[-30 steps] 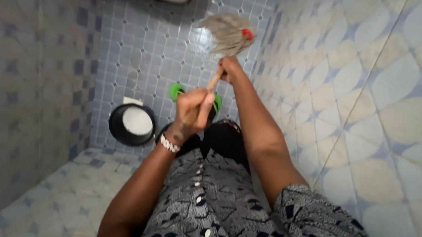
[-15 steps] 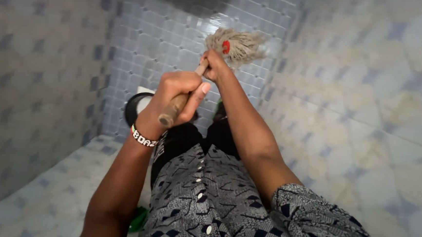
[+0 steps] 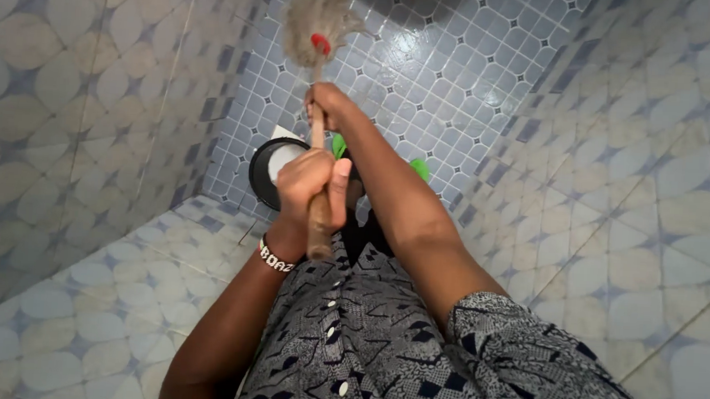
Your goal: Mop the bathroom floor using a mop and a bucket of soapy water.
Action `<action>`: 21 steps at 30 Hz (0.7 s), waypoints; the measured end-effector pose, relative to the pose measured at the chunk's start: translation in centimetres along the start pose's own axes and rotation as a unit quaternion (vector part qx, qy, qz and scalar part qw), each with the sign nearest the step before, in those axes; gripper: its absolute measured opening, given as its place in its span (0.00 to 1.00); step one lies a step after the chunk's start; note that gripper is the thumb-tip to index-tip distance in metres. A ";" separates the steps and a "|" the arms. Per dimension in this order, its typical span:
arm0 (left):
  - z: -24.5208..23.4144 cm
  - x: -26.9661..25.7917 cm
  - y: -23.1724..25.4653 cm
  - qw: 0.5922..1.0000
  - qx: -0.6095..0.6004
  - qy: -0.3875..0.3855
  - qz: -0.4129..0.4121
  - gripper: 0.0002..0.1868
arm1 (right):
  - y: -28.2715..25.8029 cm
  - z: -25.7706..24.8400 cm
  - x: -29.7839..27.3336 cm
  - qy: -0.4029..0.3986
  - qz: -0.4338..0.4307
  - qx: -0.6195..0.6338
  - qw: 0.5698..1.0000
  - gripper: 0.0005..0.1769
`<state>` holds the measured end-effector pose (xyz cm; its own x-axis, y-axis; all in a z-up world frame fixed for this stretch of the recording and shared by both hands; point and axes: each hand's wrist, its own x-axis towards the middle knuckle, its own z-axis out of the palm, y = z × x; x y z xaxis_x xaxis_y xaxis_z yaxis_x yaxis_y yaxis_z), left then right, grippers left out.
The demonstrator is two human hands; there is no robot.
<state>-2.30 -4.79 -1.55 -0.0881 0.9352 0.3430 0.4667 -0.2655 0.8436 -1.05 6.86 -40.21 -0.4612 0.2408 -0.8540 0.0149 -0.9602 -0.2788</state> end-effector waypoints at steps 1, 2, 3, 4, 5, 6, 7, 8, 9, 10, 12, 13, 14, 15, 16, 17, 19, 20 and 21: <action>-0.3 0.0 0.1 1.000 0.005 0.011 -0.004 0.17 | 0.3 0.1 -0.4 0.014 -0.003 -0.024 1.000 0.05; -0.5 0.0 0.3 1.000 0.011 0.021 -0.009 0.17 | 0.7 0.0 -0.8 0.028 -0.005 -0.048 0.998 0.05; -0.7 -0.1 0.7 1.000 -0.002 0.023 -0.014 0.15 | 1.0 -0.1 -1.1 0.040 -0.007 -0.073 0.997 0.06; -0.9 -0.3 1.3 0.999 -0.014 0.025 -0.019 0.13 | 1.4 -0.8 -1.4 0.047 -0.011 -0.070 0.996 0.06; -1.2 -0.5 1.9 0.999 -0.026 0.025 -0.027 0.11 | 2.1 -1.7 -1.8 0.053 -0.012 -0.065 0.996 0.07; -1.2 -0.7 2.3 0.999 -0.035 0.027 -0.033 0.13 | 2.8 -2.8 -2.0 0.059 -0.014 -0.060 0.996 0.07; -1.1 -0.9 2.6 0.998 -0.046 0.028 -0.039 0.14 | 3.4 -4.0 -2.8 0.059 -0.016 -0.052 0.997 0.08; -0.7 -1.1 2.9 0.997 -0.057 0.029 -0.045 0.16 | 4.0 -5.4 -3.7 0.059 -0.018 -0.044 0.997 0.10; -0.4 -1.5 3.2 0.996 -0.069 0.017 -0.061 0.13 | 4.7 -6.7 -4.5 0.057 -0.019 -0.034 0.998 0.11; 0.0 -1.8 3.4 0.994 -0.081 0.005 -0.076 0.11 | 5.3 -8.3 -5.5 0.070 -0.014 -0.020 0.997 0.10; 1.3 -2.5 3.6 0.990 -0.106 -0.020 -0.087 0.10 | 5.9 -12.1 -7.4 0.092 -0.008 0.007 0.996 0.09; 2.5 -2.8 3.5 0.989 -0.120 -0.035 -0.084 0.10 | 6.3 -14.4 -8.5 0.103 -0.028 0.014 0.994 0.10; 3.6 -3.1 3.3 0.986 -0.134 -0.049 -0.082 0.10 | 6.6 -16.7 -9.6 0.114 -0.048 0.021 0.992 0.10; 4.7 -3.6 3.1 0.985 -0.140 -0.070 -0.079 0.10 | 6.6 -19.0 -10.6 0.153 -0.054 0.029 0.986 0.07; 5.8 -4.0 2.8 0.982 -0.146 -0.090 -0.076 0.10 | 6.7 -21.1 -11.5 0.191 -0.060 0.036 0.979 0.05; 7.0 -4.5 2.5 0.979 -0.154 -0.110 -0.075 0.11 | 7.2 -23.0 -12.7 0.203 -0.090 0.064 0.973 0.04; 9.5 -5.0 1.6 0.969 -0.173 -0.144 -0.102 0.12 | 8.0 -25.9 -14.5 0.222 -0.151 0.116 0.956 0.05; 10.5 -5.3 1.4 0.964 -0.181 -0.159 -0.116 0.14 | 8.5 -26.9 -15.4 0.218 -0.152 0.162 0.950 0.05; 11.0 -5.5 1.3 0.959 -0.195 -0.169 -0.113 0.14 | 8.8 -27.6 -15.9 0.211 -0.154 0.208 0.943 0.06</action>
<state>8.45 -7.74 -6.84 0.1729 0.9843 0.0343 0.0991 -0.0521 0.9937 30.87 -1.53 -41.19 0.0086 0.4684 -0.8835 -0.4514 -0.7865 -0.4214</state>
